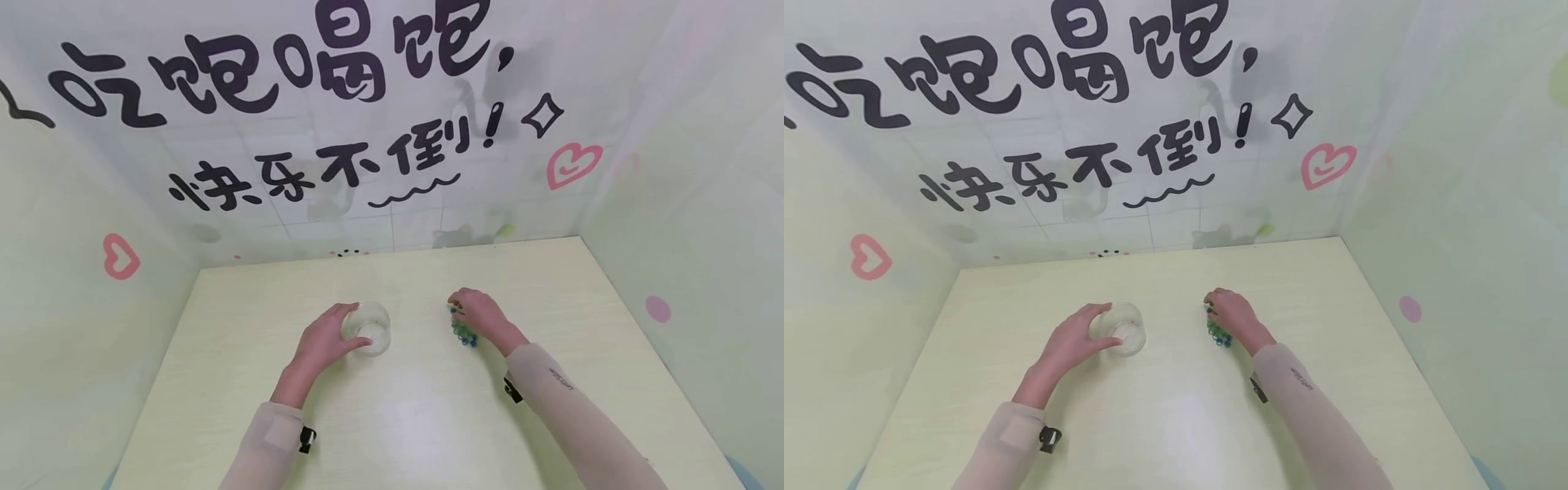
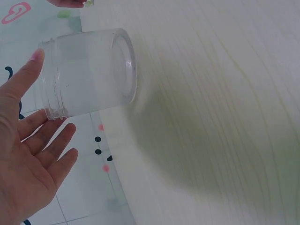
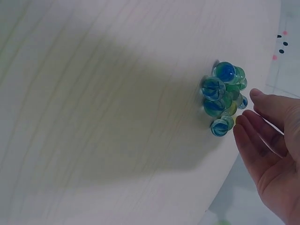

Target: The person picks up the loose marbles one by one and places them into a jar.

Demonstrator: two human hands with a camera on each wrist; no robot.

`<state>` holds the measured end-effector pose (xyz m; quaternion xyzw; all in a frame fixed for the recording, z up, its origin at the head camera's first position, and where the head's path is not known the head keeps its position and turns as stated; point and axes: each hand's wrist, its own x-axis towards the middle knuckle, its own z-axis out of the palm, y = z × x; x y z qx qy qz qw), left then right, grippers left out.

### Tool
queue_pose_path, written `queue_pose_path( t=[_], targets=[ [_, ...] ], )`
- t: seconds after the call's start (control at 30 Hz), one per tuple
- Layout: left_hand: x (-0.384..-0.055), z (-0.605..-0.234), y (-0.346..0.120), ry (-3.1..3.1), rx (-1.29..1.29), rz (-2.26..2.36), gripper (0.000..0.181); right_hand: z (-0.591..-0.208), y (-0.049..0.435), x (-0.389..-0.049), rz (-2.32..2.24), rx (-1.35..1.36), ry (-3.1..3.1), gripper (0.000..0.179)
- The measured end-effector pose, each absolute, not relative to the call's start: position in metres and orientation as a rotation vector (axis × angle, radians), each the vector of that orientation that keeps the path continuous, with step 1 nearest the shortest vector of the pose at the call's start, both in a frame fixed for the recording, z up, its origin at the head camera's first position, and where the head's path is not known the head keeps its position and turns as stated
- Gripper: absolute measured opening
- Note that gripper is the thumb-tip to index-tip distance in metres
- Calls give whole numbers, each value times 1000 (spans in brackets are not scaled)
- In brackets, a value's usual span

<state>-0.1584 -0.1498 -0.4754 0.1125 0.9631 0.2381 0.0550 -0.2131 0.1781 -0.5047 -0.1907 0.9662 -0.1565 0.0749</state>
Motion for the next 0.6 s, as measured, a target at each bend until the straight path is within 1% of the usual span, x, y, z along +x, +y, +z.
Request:
queue_pose_path(
  t=[0.37,0.6],
  targets=[
    [-158,-475,-150,2919,344,721,81,-510,178,-216,-460,-539,2921,26],
    [-157,-474,-150,2927,352,712,81,-514,178,-218,-474,-550,2923,20]
  ],
)
